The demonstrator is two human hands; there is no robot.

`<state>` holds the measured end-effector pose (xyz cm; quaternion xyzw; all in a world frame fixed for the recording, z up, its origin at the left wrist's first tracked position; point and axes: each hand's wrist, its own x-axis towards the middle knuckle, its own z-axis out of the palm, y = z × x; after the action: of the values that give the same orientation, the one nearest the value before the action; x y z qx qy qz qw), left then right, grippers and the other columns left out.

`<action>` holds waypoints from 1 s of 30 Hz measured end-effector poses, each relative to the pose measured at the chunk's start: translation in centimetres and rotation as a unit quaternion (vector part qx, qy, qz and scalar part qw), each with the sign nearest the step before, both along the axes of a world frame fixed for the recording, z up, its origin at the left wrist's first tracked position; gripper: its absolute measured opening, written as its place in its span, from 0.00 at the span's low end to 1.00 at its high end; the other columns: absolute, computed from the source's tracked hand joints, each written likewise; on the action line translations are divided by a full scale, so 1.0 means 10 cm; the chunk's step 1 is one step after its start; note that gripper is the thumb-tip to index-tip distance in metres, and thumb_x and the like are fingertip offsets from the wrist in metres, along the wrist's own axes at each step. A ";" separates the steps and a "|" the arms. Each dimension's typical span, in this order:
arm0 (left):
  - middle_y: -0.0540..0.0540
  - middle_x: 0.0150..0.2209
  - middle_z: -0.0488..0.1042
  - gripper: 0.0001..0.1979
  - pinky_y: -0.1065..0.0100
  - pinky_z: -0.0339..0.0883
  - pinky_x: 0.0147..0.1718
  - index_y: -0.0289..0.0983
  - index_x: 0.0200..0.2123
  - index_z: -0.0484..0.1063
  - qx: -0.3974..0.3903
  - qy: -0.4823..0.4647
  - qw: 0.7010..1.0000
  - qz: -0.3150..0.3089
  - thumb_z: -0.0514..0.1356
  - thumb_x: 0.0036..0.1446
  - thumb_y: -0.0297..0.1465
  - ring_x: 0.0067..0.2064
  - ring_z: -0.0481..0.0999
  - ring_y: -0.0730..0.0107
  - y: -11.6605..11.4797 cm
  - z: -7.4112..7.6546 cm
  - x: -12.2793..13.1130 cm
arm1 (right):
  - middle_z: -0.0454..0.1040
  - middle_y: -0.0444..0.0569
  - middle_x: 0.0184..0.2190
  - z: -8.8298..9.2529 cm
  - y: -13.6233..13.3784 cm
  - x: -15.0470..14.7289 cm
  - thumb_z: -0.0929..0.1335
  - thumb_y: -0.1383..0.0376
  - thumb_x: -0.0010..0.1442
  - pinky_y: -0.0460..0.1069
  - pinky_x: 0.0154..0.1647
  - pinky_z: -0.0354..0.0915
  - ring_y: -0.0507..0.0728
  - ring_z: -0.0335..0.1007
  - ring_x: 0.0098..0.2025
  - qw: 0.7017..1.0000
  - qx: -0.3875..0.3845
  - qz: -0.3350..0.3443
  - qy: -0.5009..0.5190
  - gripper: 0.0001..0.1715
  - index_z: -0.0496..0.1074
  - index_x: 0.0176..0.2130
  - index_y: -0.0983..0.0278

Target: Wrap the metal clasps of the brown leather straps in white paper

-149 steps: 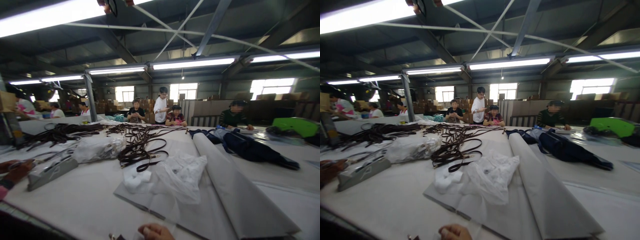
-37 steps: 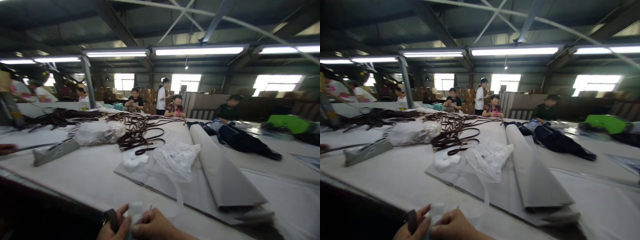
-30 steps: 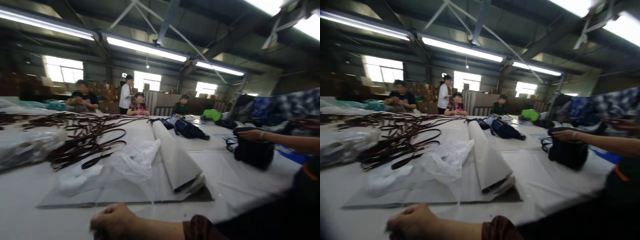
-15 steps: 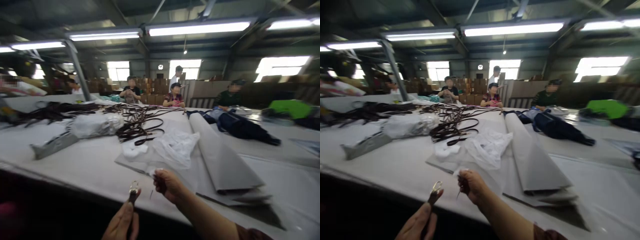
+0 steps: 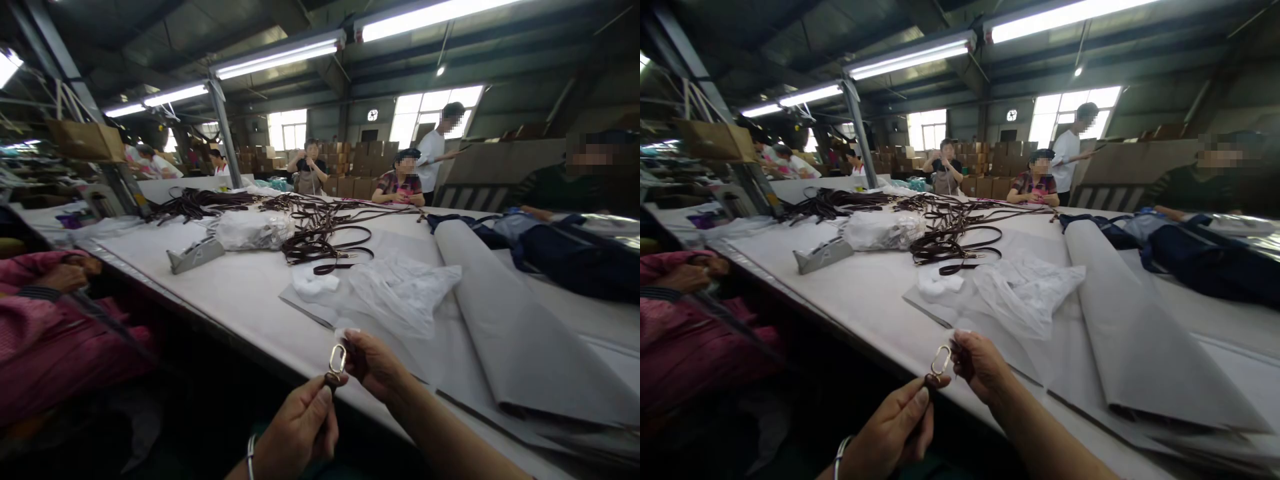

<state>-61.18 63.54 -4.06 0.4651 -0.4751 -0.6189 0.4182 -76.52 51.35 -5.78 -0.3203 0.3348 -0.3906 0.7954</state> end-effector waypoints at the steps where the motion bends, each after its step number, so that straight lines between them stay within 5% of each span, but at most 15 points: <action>1: 0.54 0.18 0.65 0.30 0.74 0.43 0.15 0.31 0.57 0.65 -0.003 -0.008 1.000 -0.003 0.53 0.66 0.50 0.16 0.52 0.80 -0.01 0.01 0.00 | 0.71 0.41 0.23 -0.01 0.01 0.01 0.78 0.54 0.46 0.45 0.23 0.56 0.48 0.63 0.23 1.000 0.005 0.003 -0.003 0.21 0.69 0.30 0.63; 8: 0.55 0.17 0.65 0.27 0.74 0.46 0.15 0.32 0.49 0.68 -0.011 -0.032 0.999 0.012 0.52 0.64 0.51 0.16 0.53 0.79 -0.11 -0.01 0.00 | 0.73 0.45 0.23 0.06 0.10 0.04 0.77 0.51 0.50 0.46 0.27 0.58 0.50 0.66 0.24 0.996 -0.043 0.082 0.005 0.23 0.71 0.27 0.66; 13: 0.54 0.17 0.64 0.27 0.74 0.43 0.12 0.34 0.39 0.68 0.029 -0.011 0.999 0.045 0.54 0.59 0.55 0.14 0.51 0.80 -0.22 -0.10 -0.05 | 0.67 0.42 0.17 0.01 0.19 0.07 0.77 0.49 0.50 0.46 0.25 0.52 0.48 0.59 0.21 0.982 -0.123 0.119 0.081 0.25 0.71 0.24 0.67; 19: 0.51 0.26 0.69 0.25 0.74 0.49 0.15 0.35 0.42 0.69 0.043 -0.007 0.998 0.054 0.56 0.59 0.53 0.17 0.57 0.80 -0.26 -0.17 -0.04 | 0.66 0.42 0.18 -0.02 0.23 0.07 0.74 0.49 0.52 0.47 0.27 0.51 0.49 0.57 0.23 0.962 -0.194 0.076 0.177 0.24 0.74 0.25 0.67; 22: 0.46 0.30 0.74 0.20 0.71 0.64 0.27 0.34 0.43 0.72 -0.026 -0.098 0.995 0.011 0.57 0.62 0.46 0.27 0.71 0.72 -0.24 -0.14 0.09 | 0.64 0.40 0.18 0.00 0.14 0.03 0.74 0.51 0.52 0.48 0.27 0.50 0.48 0.55 0.22 0.969 -0.182 0.025 0.164 0.22 0.72 0.23 0.66; 25: 0.43 0.33 0.77 0.18 0.66 0.67 0.39 0.34 0.37 0.75 -0.070 -0.178 0.982 -0.011 0.57 0.63 0.44 0.37 0.75 0.65 -0.21 -0.15 0.22 | 0.62 0.39 0.18 0.03 0.00 -0.04 0.75 0.52 0.51 0.48 0.27 0.48 0.48 0.53 0.22 0.972 -0.177 -0.020 0.154 0.20 0.72 0.24 0.66; 30: 0.47 0.24 0.71 0.24 0.69 0.62 0.24 0.34 0.30 0.71 0.007 -0.105 0.991 0.078 0.57 0.58 0.52 0.24 0.69 0.71 -0.20 -0.24 0.19 | 0.62 0.40 0.16 0.02 -0.02 -0.02 0.74 0.47 0.51 0.48 0.27 0.50 0.49 0.53 0.23 0.964 -0.205 0.002 0.170 0.26 0.69 0.19 0.65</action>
<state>-59.28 61.57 -6.44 0.5662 -0.4746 -0.5352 0.4096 -76.71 51.10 -5.59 -0.5389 0.3770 -0.3888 0.6452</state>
